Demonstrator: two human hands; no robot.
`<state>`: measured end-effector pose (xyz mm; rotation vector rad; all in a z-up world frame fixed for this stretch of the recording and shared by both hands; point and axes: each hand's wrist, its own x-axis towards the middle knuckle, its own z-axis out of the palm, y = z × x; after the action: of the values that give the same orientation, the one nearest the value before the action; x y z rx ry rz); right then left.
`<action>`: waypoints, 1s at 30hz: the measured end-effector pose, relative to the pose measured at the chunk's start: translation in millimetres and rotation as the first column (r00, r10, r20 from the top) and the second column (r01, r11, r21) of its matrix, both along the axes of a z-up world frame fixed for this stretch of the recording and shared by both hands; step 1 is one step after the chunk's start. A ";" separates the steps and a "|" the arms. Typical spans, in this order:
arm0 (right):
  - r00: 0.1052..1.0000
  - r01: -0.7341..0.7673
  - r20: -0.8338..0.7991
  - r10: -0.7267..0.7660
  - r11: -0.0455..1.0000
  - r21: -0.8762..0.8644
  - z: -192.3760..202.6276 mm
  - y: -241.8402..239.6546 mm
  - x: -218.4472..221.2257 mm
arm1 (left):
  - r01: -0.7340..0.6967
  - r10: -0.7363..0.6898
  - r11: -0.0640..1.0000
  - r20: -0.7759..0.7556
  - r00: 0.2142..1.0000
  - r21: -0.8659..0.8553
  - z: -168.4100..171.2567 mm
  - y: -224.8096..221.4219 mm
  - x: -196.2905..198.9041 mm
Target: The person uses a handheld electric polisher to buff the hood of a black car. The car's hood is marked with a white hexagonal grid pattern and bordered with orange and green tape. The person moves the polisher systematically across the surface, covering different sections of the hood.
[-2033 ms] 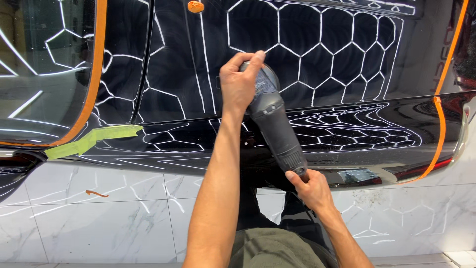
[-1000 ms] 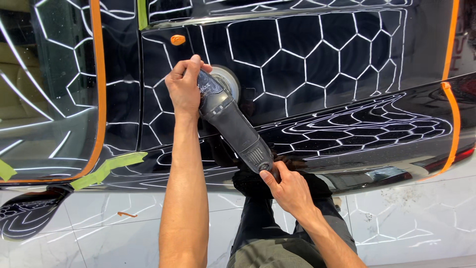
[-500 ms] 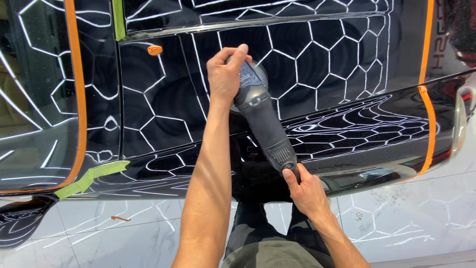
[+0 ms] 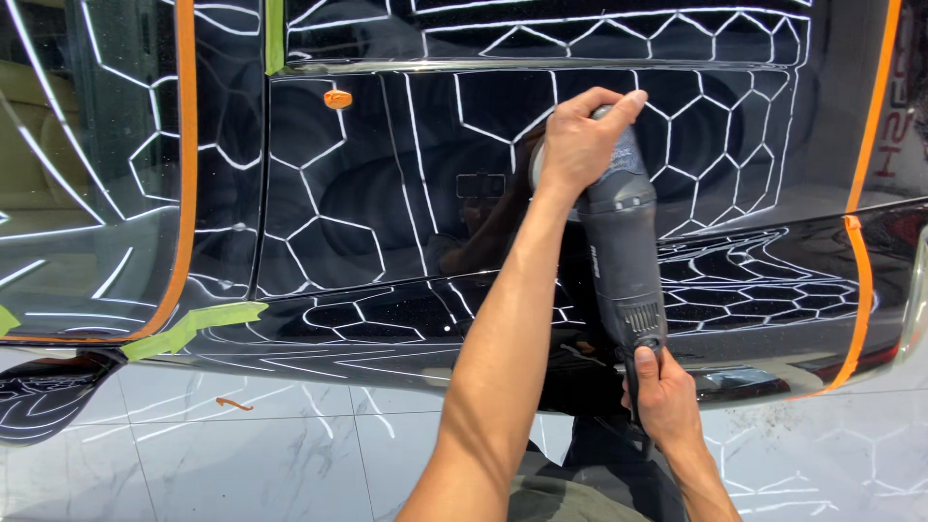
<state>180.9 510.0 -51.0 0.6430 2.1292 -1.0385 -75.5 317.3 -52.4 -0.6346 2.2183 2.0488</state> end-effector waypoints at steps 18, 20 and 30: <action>0.980 -0.198 -0.036 0.197 0.980 -0.033 7.0 -64.9 -16.5 | -0.094 0.094 0.996 -0.067 0.993 0.004 17.4 -90.2 7.7; 0.972 -0.232 -0.041 0.231 0.973 -0.020 9.2 -75.6 -19.4 | -0.115 0.114 0.993 -0.073 0.991 -0.014 10.4 -108.3 9.8; 0.929 -0.370 -0.046 0.367 0.924 -0.100 26.4 -124.4 -34.1 | -0.278 0.294 0.949 -0.093 0.951 0.151 31.5 -177.7 29.5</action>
<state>146.7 385.6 -24.6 0.1645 2.0938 -0.9432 -46.0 139.6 -20.8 -0.8942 2.1248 2.4077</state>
